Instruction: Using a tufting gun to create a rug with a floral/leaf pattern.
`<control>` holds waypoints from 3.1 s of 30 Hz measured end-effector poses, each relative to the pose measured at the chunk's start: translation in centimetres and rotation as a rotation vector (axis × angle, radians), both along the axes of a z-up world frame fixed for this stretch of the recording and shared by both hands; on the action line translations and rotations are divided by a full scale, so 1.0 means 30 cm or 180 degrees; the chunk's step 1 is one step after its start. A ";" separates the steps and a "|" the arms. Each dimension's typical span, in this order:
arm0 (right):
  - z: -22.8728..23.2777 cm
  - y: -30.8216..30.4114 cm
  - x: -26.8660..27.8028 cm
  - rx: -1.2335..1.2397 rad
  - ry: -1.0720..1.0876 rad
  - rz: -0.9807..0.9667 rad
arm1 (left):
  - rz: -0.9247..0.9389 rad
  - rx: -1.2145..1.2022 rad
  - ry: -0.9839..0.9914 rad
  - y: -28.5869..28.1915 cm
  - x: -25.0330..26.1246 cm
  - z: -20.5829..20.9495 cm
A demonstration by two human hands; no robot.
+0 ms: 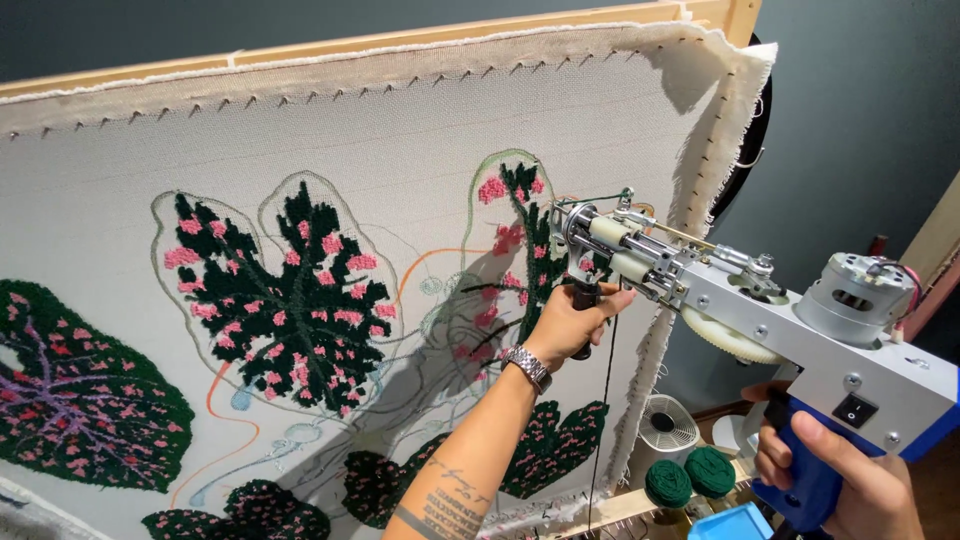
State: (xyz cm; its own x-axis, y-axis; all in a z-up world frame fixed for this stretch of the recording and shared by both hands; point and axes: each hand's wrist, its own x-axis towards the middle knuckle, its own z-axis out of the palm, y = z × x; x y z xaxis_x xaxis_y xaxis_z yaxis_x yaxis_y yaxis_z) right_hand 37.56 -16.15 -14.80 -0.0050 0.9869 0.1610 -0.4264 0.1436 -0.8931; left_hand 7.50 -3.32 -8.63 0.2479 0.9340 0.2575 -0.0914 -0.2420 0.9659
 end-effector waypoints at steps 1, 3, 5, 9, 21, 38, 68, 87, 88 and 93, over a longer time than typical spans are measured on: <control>0.019 -0.005 -0.009 -0.0002 -0.0002 -0.0006 | -0.0006 -0.0002 -0.0002 0.005 0.002 0.002; 0.053 -0.015 -0.026 -0.0023 -0.0111 -0.0066 | 0.0060 -0.0011 -0.0165 0.014 0.006 0.006; 0.058 -0.009 -0.029 -0.0032 -0.0088 -0.0061 | 0.0069 -0.0006 -0.0152 0.020 0.002 0.007; 0.070 -0.001 -0.038 -0.0015 -0.0037 0.0022 | 0.0161 -0.0038 0.0036 0.049 -0.007 -0.011; 0.102 0.011 -0.075 0.0025 -0.0403 -0.0103 | 0.0153 0.0011 -0.0081 0.044 -0.006 -0.004; 0.259 0.037 -0.337 0.0531 -0.1089 -0.0565 | 0.1049 0.0176 0.0046 0.372 -0.080 -0.107; 0.093 0.076 -0.056 0.0275 -0.0619 -0.0070 | -0.0630 -0.0074 -0.0214 0.139 -0.087 0.073; -0.073 0.116 0.141 -0.0186 -0.0697 0.0090 | -0.0301 0.0256 0.0603 0.011 -0.010 0.072; -0.068 0.113 0.129 -0.0186 -0.0698 0.0089 | -0.0302 0.0256 0.0602 0.008 -0.013 0.072; -0.039 0.106 0.095 -0.0321 -0.0556 0.0095 | -0.0257 0.0071 0.0566 0.002 -0.025 0.056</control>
State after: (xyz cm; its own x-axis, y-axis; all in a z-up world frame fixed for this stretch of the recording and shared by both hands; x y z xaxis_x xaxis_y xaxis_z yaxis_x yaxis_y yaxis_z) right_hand 40.42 -12.97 -15.97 -0.0536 0.9970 0.0556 -0.2665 0.0394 -0.9630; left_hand 6.75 -3.25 -6.96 0.3651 0.9038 0.2234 0.0601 -0.2623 0.9631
